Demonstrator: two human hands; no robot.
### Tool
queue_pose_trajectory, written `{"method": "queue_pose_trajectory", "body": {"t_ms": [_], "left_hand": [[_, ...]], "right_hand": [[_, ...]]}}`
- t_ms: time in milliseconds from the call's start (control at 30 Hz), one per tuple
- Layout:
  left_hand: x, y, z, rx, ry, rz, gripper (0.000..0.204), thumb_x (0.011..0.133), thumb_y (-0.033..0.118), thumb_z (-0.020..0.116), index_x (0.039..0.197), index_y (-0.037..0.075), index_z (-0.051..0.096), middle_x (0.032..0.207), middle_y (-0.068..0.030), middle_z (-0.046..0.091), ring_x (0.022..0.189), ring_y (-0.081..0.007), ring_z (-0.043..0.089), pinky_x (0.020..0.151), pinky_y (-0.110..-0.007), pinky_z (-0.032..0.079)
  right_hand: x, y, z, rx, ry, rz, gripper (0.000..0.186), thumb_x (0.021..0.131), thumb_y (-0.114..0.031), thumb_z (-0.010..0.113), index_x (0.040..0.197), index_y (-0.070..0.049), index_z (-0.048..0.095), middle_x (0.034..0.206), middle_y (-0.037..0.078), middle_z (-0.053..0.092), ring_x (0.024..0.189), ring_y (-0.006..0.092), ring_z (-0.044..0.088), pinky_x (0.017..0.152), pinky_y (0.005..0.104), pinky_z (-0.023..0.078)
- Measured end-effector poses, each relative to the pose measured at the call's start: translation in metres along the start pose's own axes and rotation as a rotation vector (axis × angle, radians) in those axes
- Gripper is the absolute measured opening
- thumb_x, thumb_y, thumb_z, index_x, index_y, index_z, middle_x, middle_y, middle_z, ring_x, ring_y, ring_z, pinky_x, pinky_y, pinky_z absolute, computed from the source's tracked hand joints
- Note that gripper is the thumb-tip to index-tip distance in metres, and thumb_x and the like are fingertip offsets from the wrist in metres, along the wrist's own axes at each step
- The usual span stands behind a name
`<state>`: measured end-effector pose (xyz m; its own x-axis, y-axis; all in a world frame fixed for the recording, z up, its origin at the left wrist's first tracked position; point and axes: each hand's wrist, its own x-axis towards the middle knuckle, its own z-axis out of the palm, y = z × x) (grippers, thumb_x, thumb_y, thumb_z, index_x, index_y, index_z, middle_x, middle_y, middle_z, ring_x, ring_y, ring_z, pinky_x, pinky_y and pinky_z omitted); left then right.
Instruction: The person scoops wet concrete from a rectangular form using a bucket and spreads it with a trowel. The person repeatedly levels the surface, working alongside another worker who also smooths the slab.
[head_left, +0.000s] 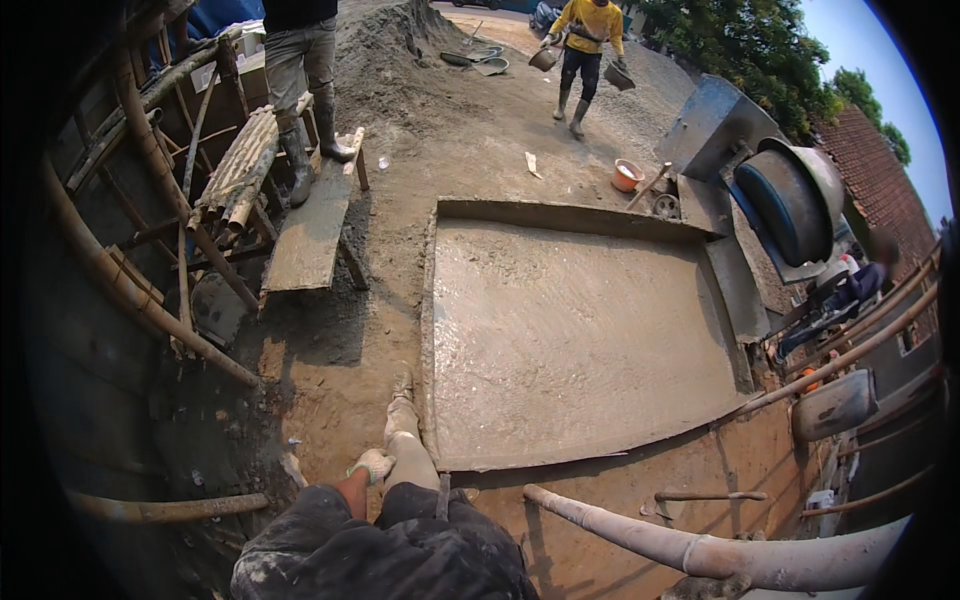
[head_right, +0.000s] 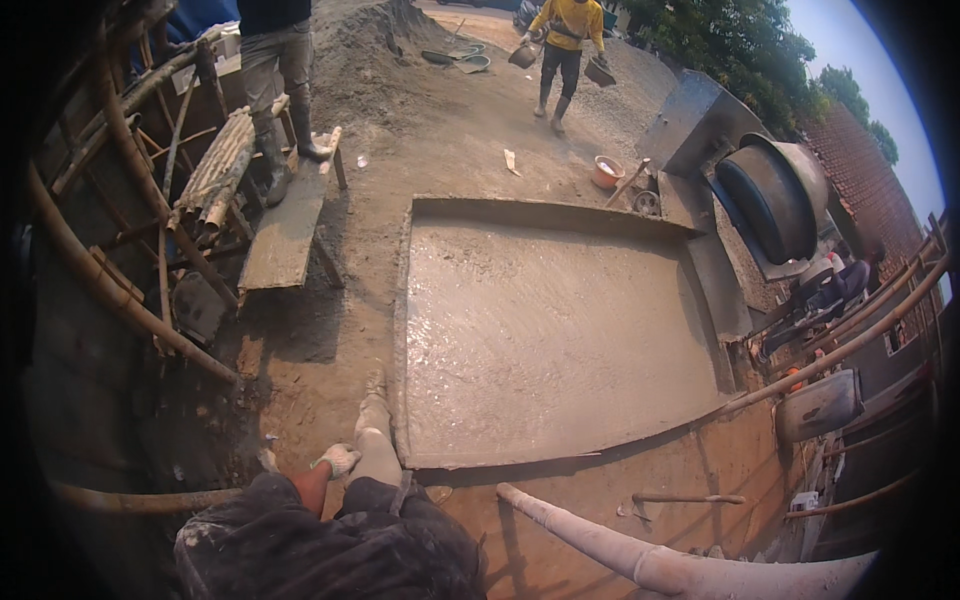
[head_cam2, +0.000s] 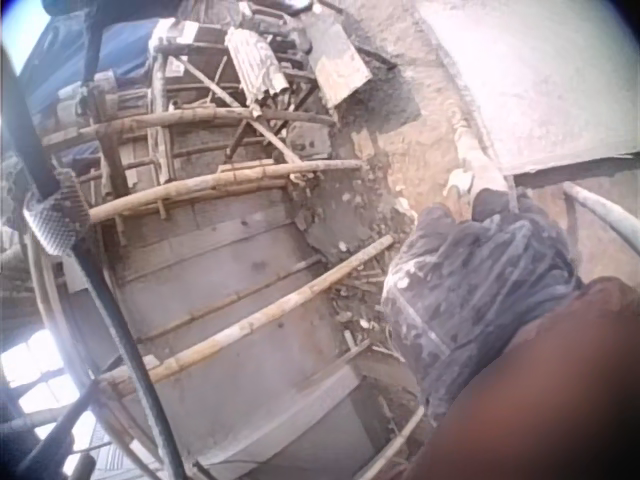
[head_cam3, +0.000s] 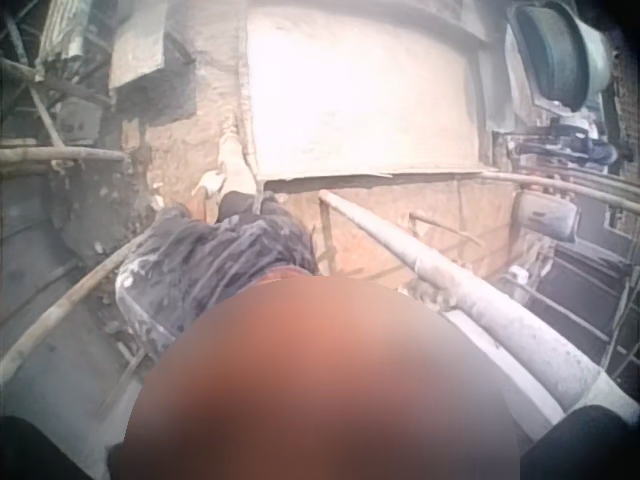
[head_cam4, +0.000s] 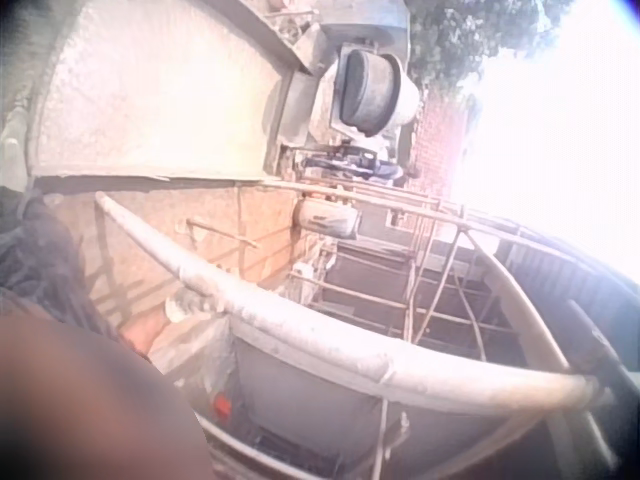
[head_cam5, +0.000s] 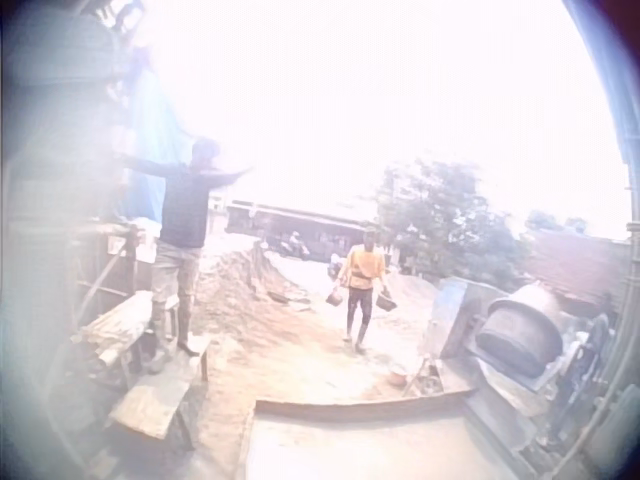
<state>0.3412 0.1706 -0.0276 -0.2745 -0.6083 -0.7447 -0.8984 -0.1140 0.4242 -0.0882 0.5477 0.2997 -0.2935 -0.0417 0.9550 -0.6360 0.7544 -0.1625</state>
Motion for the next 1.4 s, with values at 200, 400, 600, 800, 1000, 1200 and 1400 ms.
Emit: {"method": "queue_pose_trajectory", "body": {"t_ms": [200,400,600,800,1000,1200,1400], "left_hand": [[0.000,0.005,0.003,-0.181,-0.055,-0.139,0.056,0.097,0.035,0.061,0.137,-0.003,0.069,0.128,-0.0224,0.075,0.118,-0.0310,0.071,0.101,-0.039,0.053],[0.014,-0.002,0.004,-0.318,0.072,-0.067,0.056,0.096,0.031,0.061,0.137,-0.008,0.066,0.122,-0.0232,0.076,0.108,-0.0331,0.073,0.096,-0.042,0.054],[0.021,0.021,-0.012,-0.270,0.012,-0.123,0.053,0.098,0.029,0.060,0.134,-0.008,0.067,0.121,-0.0234,0.075,0.109,-0.0333,0.072,0.097,-0.042,0.054],[0.040,0.031,-0.021,-0.256,0.068,-0.012,0.051,0.098,0.030,0.059,0.135,-0.005,0.068,0.124,-0.0236,0.075,0.112,-0.0341,0.072,0.098,-0.043,0.054],[0.074,0.042,-0.040,-0.107,0.071,0.066,0.049,0.098,0.031,0.061,0.129,-0.006,0.070,0.115,-0.0227,0.076,0.106,-0.0327,0.072,0.095,-0.043,0.054],[0.112,0.100,-0.086,-0.207,0.123,0.187,0.048,0.099,0.033,0.064,0.125,-0.006,0.071,0.106,-0.0183,0.077,0.097,-0.0283,0.070,0.092,-0.041,0.053],[0.169,0.170,-0.122,-0.322,0.169,0.387,0.048,0.101,0.032,0.063,0.130,-0.006,0.069,0.110,-0.0167,0.075,0.099,-0.0251,0.068,0.093,-0.039,0.052]], "right_hand": [[-0.004,0.001,-0.011,0.011,-0.017,0.034,0.052,0.113,-0.025,0.057,0.157,-0.001,0.043,0.135,0.023,0.065,0.117,0.0328,0.067,0.102,0.0441,0.057],[-0.004,0.002,-0.027,0.018,-0.027,0.069,0.051,0.113,-0.024,0.057,0.156,0.000,0.044,0.136,0.022,0.064,0.120,0.0320,0.066,0.104,0.0438,0.055],[-0.002,0.003,-0.038,0.014,-0.024,0.106,0.049,0.113,-0.023,0.057,0.156,0.000,0.046,0.138,0.022,0.064,0.122,0.0312,0.065,0.106,0.0436,0.054],[-0.001,-0.002,-0.043,-0.003,-0.012,0.127,0.048,0.113,-0.021,0.057,0.155,0.000,0.048,0.139,0.021,0.063,0.124,0.0303,0.064,0.108,0.0433,0.053],[0.002,-0.013,-0.042,-0.044,-0.005,0.138,0.047,0.112,-0.020,0.057,0.154,0.001,0.050,0.141,0.020,0.063,0.126,0.0295,0.063,0.110,0.0430,0.052],[0.012,-0.029,-0.038,-0.129,-0.004,0.130,0.046,0.112,-0.019,0.058,0.153,0.001,0.051,0.142,0.020,0.062,0.129,0.0287,0.062,0.112,0.0428,0.051],[0.067,-0.098,-0.006,-0.284,0.142,0.106,0.045,0.112,-0.018,0.058,0.153,0.001,0.053,0.144,0.019,0.062,0.131,0.0279,0.061,0.113,0.0425,0.050]]}}
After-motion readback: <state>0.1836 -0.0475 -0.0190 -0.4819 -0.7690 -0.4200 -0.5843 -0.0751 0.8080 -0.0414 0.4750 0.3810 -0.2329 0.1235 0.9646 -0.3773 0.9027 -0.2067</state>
